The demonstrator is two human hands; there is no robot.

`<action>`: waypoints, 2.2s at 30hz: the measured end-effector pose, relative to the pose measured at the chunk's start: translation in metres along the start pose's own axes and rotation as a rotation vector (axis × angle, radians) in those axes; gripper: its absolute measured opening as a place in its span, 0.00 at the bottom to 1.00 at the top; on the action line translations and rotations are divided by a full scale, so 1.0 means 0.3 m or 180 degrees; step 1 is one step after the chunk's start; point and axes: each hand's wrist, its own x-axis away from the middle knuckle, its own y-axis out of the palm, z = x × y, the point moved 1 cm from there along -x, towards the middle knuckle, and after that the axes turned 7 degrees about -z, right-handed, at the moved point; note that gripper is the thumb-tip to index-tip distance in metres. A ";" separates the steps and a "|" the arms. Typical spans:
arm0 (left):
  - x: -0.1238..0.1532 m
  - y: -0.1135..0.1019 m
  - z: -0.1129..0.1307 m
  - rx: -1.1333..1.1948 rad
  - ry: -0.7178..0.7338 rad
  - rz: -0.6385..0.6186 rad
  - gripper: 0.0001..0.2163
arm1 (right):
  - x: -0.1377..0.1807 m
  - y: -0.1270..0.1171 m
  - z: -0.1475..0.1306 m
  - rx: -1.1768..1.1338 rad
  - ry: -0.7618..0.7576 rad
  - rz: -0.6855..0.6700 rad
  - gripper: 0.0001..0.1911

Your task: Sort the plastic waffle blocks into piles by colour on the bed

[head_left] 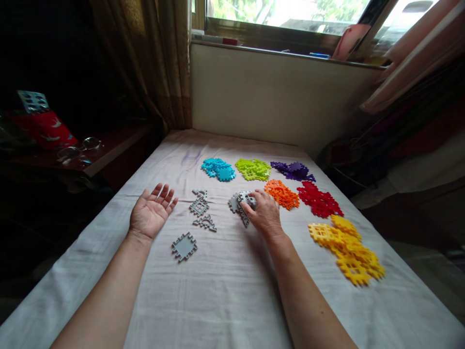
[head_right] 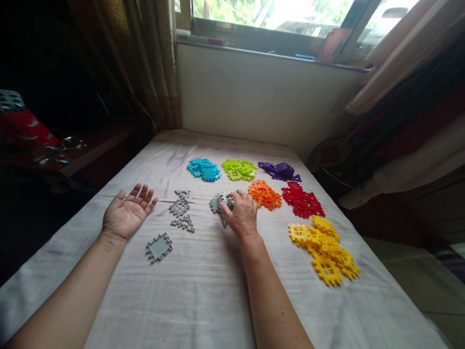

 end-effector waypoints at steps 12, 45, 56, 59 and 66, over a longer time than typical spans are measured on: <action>0.009 0.012 0.000 -0.0012 0.0006 0.0029 0.14 | 0.129 0.013 -0.306 0.0322 -0.0855 -0.1585 0.14; 0.005 0.003 0.004 0.0025 -0.0026 0.0021 0.13 | 0.002 0.026 -0.289 -0.0330 -0.0963 -0.0783 0.19; 0.002 -0.001 0.006 -0.0001 -0.0028 -0.0007 0.11 | 0.019 0.139 -0.388 -0.0041 -0.1314 -0.1536 0.23; -0.001 -0.003 0.003 -0.0015 0.0000 -0.0026 0.11 | 0.074 0.100 -0.350 -0.0067 -0.1322 -0.1483 0.18; 0.006 0.005 0.003 -0.0032 0.0016 0.0018 0.12 | 0.007 0.097 -0.374 -0.0120 -0.0946 -0.1307 0.15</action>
